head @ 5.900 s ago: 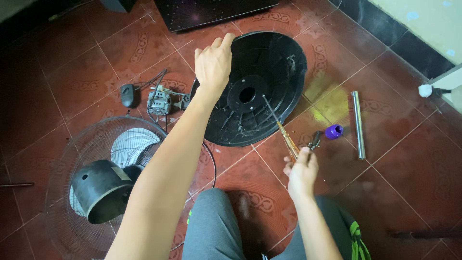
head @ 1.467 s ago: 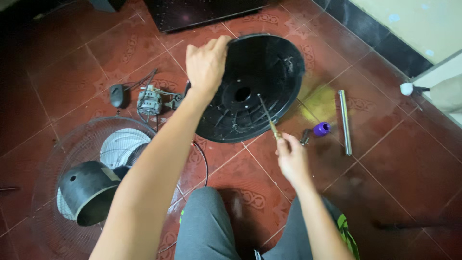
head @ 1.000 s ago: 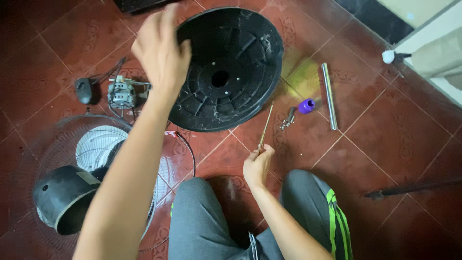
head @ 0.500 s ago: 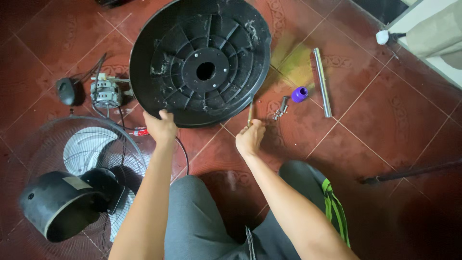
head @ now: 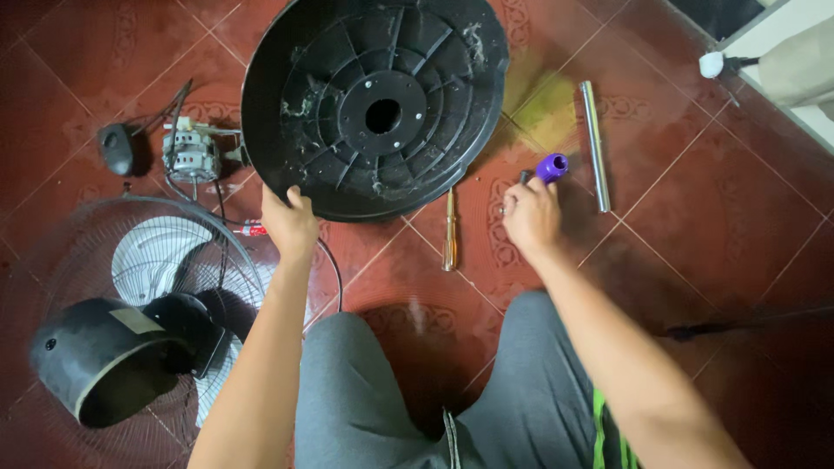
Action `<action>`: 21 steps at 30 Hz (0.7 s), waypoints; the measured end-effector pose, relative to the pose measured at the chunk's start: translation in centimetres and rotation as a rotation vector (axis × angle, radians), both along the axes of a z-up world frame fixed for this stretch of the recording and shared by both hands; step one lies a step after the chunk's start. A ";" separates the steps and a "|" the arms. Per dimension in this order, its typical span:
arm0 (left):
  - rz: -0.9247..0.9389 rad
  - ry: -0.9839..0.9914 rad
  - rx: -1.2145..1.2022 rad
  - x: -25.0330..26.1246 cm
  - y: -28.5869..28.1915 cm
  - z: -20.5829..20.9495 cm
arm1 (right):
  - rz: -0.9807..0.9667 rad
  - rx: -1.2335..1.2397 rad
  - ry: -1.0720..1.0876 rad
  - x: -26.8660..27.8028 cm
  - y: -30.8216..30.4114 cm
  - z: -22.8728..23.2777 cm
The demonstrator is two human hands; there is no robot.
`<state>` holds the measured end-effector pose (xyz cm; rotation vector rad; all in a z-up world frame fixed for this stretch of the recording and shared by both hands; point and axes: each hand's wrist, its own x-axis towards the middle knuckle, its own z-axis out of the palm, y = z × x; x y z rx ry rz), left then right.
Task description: The person assembles the base of an electric fan by inserting the central pole into the base plate and securing it with screws using a screwdriver. The person handles the base plate, pole, screws, and screwdriver.
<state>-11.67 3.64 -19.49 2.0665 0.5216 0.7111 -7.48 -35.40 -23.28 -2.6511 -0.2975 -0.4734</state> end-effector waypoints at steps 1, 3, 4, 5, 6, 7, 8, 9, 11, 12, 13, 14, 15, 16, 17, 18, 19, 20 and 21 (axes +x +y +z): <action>-0.001 -0.005 0.003 0.0 0.0 0.0 | 0.024 -0.021 0.033 0.2 -0.8 -0.2; 0.013 0.020 -0.016 0.5 0.0 0.1 | 0.075 -0.062 0.085 1.5 -1.8 -0.7; 0.021 0.039 -0.026 0.5 0.0 0.0 | 0.091 -0.103 0.096 1.7 -2.1 -1.0; 0.019 0.036 -0.017 0.3 0.0 0.0 | 0.108 -0.144 0.107 1.9 -2.1 -1.5; 0.016 0.035 -0.007 0.2 0.1 0.0 | 0.123 -0.184 0.119 1.9 -2.1 -1.9; 0.013 0.033 0.003 0.2 0.2 0.0 | 0.117 -0.193 0.127 2.0 -2.0 -2.3; 0.009 0.042 -0.005 0.2 0.3 0.1 | 0.109 -0.202 0.133 2.0 -1.9 -2.6; 0.005 0.052 -0.012 0.2 0.3 0.2 | 0.100 -0.210 0.138 2.0 -1.9 -2.8; -0.001 0.076 -0.045 0.0 0.3 0.3 | 0.075 -0.177 0.110 1.9 -1.8 -3.1; -0.001 0.089 -0.070 0.0 0.3 0.4 | 0.062 -0.160 0.095 2.0 -1.8 -3.0; -0.002 0.102 -0.095 0.0 0.3 0.4 | 0.061 -0.162 0.107 2.1 -1.7 -3.0; -0.003 0.094 -0.089 0.0 0.4 0.5 | 0.060 -0.163 0.119 2.2 -1.6 -2.8; -0.005 0.087 -0.083 0.0 0.5 0.6 | 0.059 -0.165 0.130 2.3 -1.5 -2.6; -0.008 0.082 -0.079 0.0 0.5 0.6 | 0.055 -0.153 0.120 2.4 -1.5 -2.4; -0.020 0.059 -0.042 0.0 0.7 0.7 | 0.051 -0.141 0.110 2.5 -1.6 -2.0; -0.032 0.036 -0.006 0.0 0.8 0.9 | 0.048 -0.130 0.100 2.8 -1.6 -1.7; -0.045 0.013 0.030 0.0 1.0 1.2 | -0.031 0.052 0.157 3.1 -1.4 -1.4; -0.073 -0.017 -0.040 0.1 1.0 1.5 | -0.112 0.234 0.213 3.3 -1.4 -1.0; -0.102 -0.046 -0.110 0.2 1.2 1.9 | -0.192 0.416 0.269 3.4 -1.3 -0.7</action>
